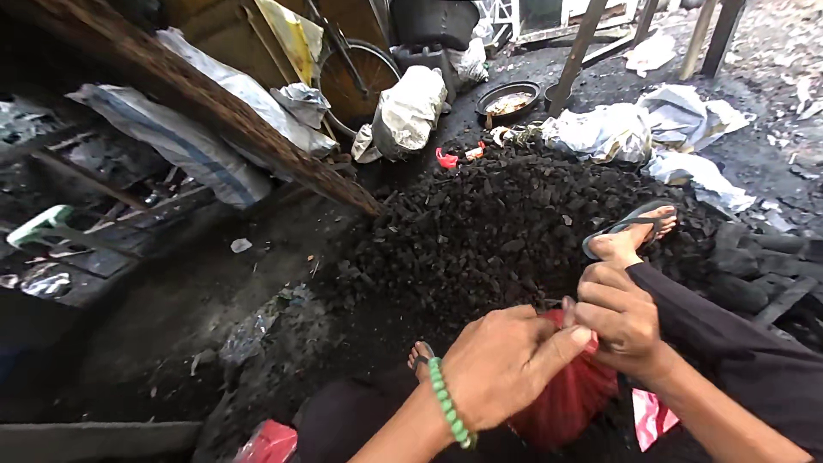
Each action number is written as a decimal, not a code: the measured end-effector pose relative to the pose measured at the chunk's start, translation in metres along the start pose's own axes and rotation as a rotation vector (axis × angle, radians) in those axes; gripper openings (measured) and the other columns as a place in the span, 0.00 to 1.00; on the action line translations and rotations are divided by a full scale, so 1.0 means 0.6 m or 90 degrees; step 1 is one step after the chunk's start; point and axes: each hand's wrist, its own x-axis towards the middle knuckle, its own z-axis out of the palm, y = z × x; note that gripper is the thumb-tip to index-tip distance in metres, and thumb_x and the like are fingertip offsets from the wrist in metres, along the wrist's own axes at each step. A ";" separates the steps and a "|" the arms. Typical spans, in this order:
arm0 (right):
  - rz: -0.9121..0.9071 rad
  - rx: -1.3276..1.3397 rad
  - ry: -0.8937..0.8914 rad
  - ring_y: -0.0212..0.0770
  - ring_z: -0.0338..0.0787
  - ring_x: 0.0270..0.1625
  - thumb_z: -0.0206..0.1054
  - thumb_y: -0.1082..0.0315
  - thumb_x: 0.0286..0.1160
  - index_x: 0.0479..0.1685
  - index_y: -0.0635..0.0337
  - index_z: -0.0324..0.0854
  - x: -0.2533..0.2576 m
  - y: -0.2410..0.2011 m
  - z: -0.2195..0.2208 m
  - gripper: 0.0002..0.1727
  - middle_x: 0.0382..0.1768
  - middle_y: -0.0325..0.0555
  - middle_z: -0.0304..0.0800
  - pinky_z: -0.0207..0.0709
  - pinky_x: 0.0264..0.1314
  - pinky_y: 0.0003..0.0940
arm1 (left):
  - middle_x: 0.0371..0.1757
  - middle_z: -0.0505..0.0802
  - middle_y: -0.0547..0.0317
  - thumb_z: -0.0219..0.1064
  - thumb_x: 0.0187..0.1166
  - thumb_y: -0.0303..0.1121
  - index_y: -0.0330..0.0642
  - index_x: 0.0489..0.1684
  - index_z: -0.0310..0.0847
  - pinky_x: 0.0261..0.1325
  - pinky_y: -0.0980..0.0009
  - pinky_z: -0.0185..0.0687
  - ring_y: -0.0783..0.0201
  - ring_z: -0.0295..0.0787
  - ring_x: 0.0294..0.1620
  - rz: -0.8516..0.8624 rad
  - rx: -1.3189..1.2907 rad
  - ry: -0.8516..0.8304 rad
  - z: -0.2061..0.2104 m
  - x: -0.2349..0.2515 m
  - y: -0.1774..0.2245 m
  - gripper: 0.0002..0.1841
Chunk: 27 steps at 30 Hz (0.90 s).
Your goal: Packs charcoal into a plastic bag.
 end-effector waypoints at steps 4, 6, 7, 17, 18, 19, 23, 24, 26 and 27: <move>-0.028 -0.013 -0.062 0.38 0.74 0.34 0.63 0.65 0.77 0.19 0.53 0.70 0.026 -0.005 -0.070 0.16 0.21 0.39 0.68 0.73 0.56 0.34 | 0.40 0.94 0.57 0.40 0.94 0.53 0.42 0.53 0.93 0.47 0.64 0.84 0.66 0.90 0.41 0.131 -0.031 0.006 -0.034 -0.059 -0.008 0.33; -0.017 -0.016 -0.076 0.37 0.74 0.32 0.62 0.66 0.79 0.19 0.53 0.67 0.017 -0.002 -0.095 0.16 0.20 0.40 0.67 0.74 0.53 0.35 | 0.45 0.96 0.52 0.45 0.93 0.47 0.38 0.56 0.91 0.53 0.63 0.85 0.63 0.92 0.47 0.131 -0.055 -0.015 -0.038 -0.093 -0.014 0.27; -0.011 -0.014 -0.082 0.37 0.73 0.31 0.62 0.66 0.79 0.20 0.53 0.66 0.008 -0.001 -0.101 0.17 0.20 0.40 0.65 0.74 0.51 0.34 | 0.48 0.95 0.48 0.49 0.91 0.44 0.36 0.59 0.90 0.53 0.60 0.85 0.61 0.92 0.47 0.114 -0.071 -0.042 -0.038 -0.105 -0.014 0.24; 0.183 0.033 -0.070 0.38 0.76 0.28 0.64 0.66 0.75 0.17 0.54 0.72 -0.138 -0.035 -0.004 0.16 0.17 0.41 0.71 0.73 0.39 0.28 | 0.40 0.92 0.50 0.62 0.86 0.35 0.33 0.48 0.89 0.52 0.59 0.80 0.60 0.86 0.41 -0.225 -0.161 -0.016 0.041 -0.054 -0.139 0.14; 0.204 0.043 -0.064 0.39 0.77 0.29 0.65 0.65 0.76 0.17 0.54 0.73 -0.146 -0.048 0.010 0.17 0.18 0.42 0.73 0.74 0.38 0.29 | 0.35 0.88 0.59 0.63 0.85 0.34 0.36 0.45 0.88 0.43 0.69 0.77 0.69 0.80 0.34 -0.246 -0.227 0.031 0.050 -0.041 -0.149 0.11; 0.212 0.049 -0.066 0.40 0.79 0.29 0.66 0.63 0.77 0.16 0.55 0.73 -0.150 -0.063 0.024 0.19 0.18 0.43 0.75 0.75 0.38 0.30 | 0.30 0.84 0.67 0.63 0.84 0.33 0.39 0.42 0.87 0.32 0.78 0.70 0.77 0.73 0.25 -0.254 -0.302 0.079 0.062 -0.028 -0.154 0.09; 0.139 0.036 -0.118 0.42 0.84 0.37 0.63 0.51 0.85 0.22 0.51 0.78 -0.137 -0.105 0.064 0.21 0.26 0.41 0.82 0.79 0.50 0.32 | 0.39 0.90 0.61 0.63 0.84 0.32 0.35 0.46 0.88 0.43 0.75 0.80 0.75 0.83 0.36 -0.233 -0.371 0.100 0.095 0.018 -0.123 0.10; 0.138 0.035 -0.110 0.42 0.84 0.38 0.62 0.50 0.86 0.24 0.52 0.79 -0.128 -0.101 0.067 0.21 0.26 0.42 0.82 0.79 0.50 0.32 | 0.46 0.92 0.55 0.61 0.86 0.32 0.33 0.51 0.88 0.54 0.70 0.83 0.71 0.87 0.45 -0.214 -0.356 0.073 0.097 0.024 -0.115 0.12; 0.187 0.021 -0.078 0.41 0.85 0.36 0.62 0.51 0.86 0.23 0.54 0.79 -0.110 -0.075 0.060 0.22 0.25 0.43 0.83 0.81 0.46 0.31 | 0.55 0.92 0.50 0.55 0.90 0.33 0.33 0.62 0.86 0.61 0.67 0.81 0.68 0.88 0.52 -0.181 -0.317 0.021 0.094 0.027 -0.103 0.17; 0.219 0.012 -0.069 0.40 0.85 0.34 0.62 0.52 0.84 0.20 0.56 0.79 -0.104 -0.057 0.053 0.22 0.23 0.44 0.82 0.81 0.42 0.30 | 0.52 0.92 0.52 0.53 0.92 0.35 0.35 0.64 0.85 0.53 0.69 0.79 0.70 0.85 0.46 -0.170 -0.301 0.010 0.095 0.025 -0.098 0.18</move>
